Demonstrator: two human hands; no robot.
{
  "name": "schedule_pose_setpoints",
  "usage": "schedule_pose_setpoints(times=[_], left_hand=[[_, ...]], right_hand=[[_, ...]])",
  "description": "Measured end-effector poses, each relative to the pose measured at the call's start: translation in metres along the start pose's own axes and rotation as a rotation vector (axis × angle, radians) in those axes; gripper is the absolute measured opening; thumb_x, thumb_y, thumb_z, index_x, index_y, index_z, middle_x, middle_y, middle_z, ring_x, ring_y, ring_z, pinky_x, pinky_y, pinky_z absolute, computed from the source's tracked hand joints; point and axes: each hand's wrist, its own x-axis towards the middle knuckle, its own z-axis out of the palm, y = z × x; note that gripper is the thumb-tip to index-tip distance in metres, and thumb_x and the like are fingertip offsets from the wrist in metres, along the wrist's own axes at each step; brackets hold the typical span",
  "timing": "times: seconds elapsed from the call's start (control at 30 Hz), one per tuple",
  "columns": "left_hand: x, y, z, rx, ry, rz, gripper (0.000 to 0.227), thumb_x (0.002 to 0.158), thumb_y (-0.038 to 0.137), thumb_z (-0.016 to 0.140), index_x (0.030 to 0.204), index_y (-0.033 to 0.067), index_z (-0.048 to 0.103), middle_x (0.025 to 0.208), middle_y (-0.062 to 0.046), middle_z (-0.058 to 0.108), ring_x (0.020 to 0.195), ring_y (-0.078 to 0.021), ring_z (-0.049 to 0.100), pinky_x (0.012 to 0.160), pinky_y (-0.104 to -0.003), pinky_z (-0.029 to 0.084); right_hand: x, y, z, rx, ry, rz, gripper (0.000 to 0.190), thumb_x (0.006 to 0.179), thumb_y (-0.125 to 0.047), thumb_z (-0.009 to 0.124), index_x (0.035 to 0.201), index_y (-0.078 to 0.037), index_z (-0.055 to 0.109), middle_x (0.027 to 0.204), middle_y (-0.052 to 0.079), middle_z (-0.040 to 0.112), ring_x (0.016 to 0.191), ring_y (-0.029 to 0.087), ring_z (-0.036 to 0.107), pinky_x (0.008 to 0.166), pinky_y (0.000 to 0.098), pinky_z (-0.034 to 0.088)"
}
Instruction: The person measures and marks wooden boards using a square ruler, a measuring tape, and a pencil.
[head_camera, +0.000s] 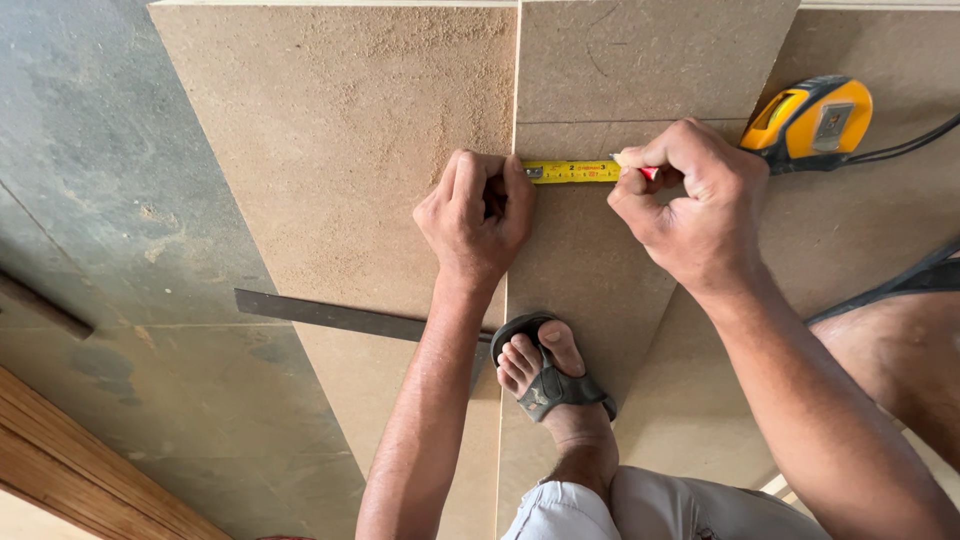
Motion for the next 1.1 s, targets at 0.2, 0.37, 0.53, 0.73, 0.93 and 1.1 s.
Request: schedule_pose_setpoints(times=[0.2, 0.37, 0.53, 0.73, 0.93, 1.1], left_hand=[[-0.0007, 0.0002, -0.0009, -0.003, -0.006, -0.005, 0.024, 0.096, 0.008, 0.074, 0.083, 0.0095, 0.054, 0.071, -0.002, 0.056, 0.054, -0.0098, 0.057, 0.051, -0.029, 0.046], [0.0002, -0.0012, -0.0001, 0.016, -0.003, 0.015, 0.023, 0.096, 0.009, 0.074, 0.084, 0.0101, 0.055, 0.072, -0.001, 0.057, 0.054, -0.0089, 0.058, 0.049, -0.028, 0.046], [-0.0008, -0.0018, 0.0004, 0.004, -0.011, 0.001, 0.024, 0.096, 0.009, 0.074, 0.083, 0.0100, 0.054, 0.072, -0.001, 0.056, 0.054, -0.0090, 0.058, 0.050, -0.028, 0.047], [-0.0009, -0.0010, -0.0001, 0.003, -0.004, 0.003, 0.022, 0.096, 0.010, 0.074, 0.085, 0.0100, 0.055, 0.073, -0.001, 0.057, 0.055, -0.0091, 0.058, 0.051, -0.028, 0.047], [-0.0006, -0.0008, -0.0005, 0.008, -0.004, 0.006, 0.023, 0.096, 0.009, 0.074, 0.084, 0.0098, 0.055, 0.072, -0.001, 0.056, 0.054, -0.0096, 0.058, 0.051, -0.028, 0.047], [0.0004, -0.0009, 0.0004, 0.013, 0.006, 0.010, 0.024, 0.095, 0.009, 0.075, 0.083, 0.0095, 0.054, 0.071, -0.002, 0.056, 0.054, -0.0103, 0.057, 0.050, -0.029, 0.046]], right_hand=[[0.0017, -0.0023, -0.0014, -0.008, -0.007, -0.018, 0.019, 0.097, 0.005, 0.075, 0.088, 0.001, 0.059, 0.088, 0.009, 0.071, 0.079, 0.010, 0.072, 0.070, 0.0226, 0.057], [0.0038, -0.0035, -0.0010, -0.018, -0.017, -0.024, 0.018, 0.096, 0.005, 0.076, 0.092, -0.001, 0.060, 0.086, 0.008, 0.069, 0.075, 0.009, 0.070, 0.066, 0.0222, 0.056], [0.0022, -0.0021, -0.0011, -0.012, -0.020, -0.018, 0.018, 0.096, 0.005, 0.076, 0.092, -0.001, 0.059, 0.086, 0.008, 0.069, 0.076, 0.009, 0.070, 0.067, 0.0219, 0.056], [0.0016, 0.0006, 0.0014, -0.001, 0.009, -0.024, 0.017, 0.099, 0.005, 0.075, 0.093, 0.000, 0.060, 0.089, 0.008, 0.071, 0.079, 0.010, 0.072, 0.069, 0.0221, 0.058], [0.0024, -0.0037, -0.0006, -0.040, -0.007, -0.032, 0.016, 0.096, 0.006, 0.075, 0.093, 0.000, 0.060, 0.088, 0.011, 0.071, 0.078, 0.011, 0.071, 0.068, 0.0241, 0.057], [0.0019, -0.0010, 0.0017, 0.003, 0.031, 0.001, 0.017, 0.101, 0.005, 0.073, 0.092, 0.002, 0.058, 0.094, 0.011, 0.074, 0.082, 0.010, 0.072, 0.071, 0.0235, 0.058]])
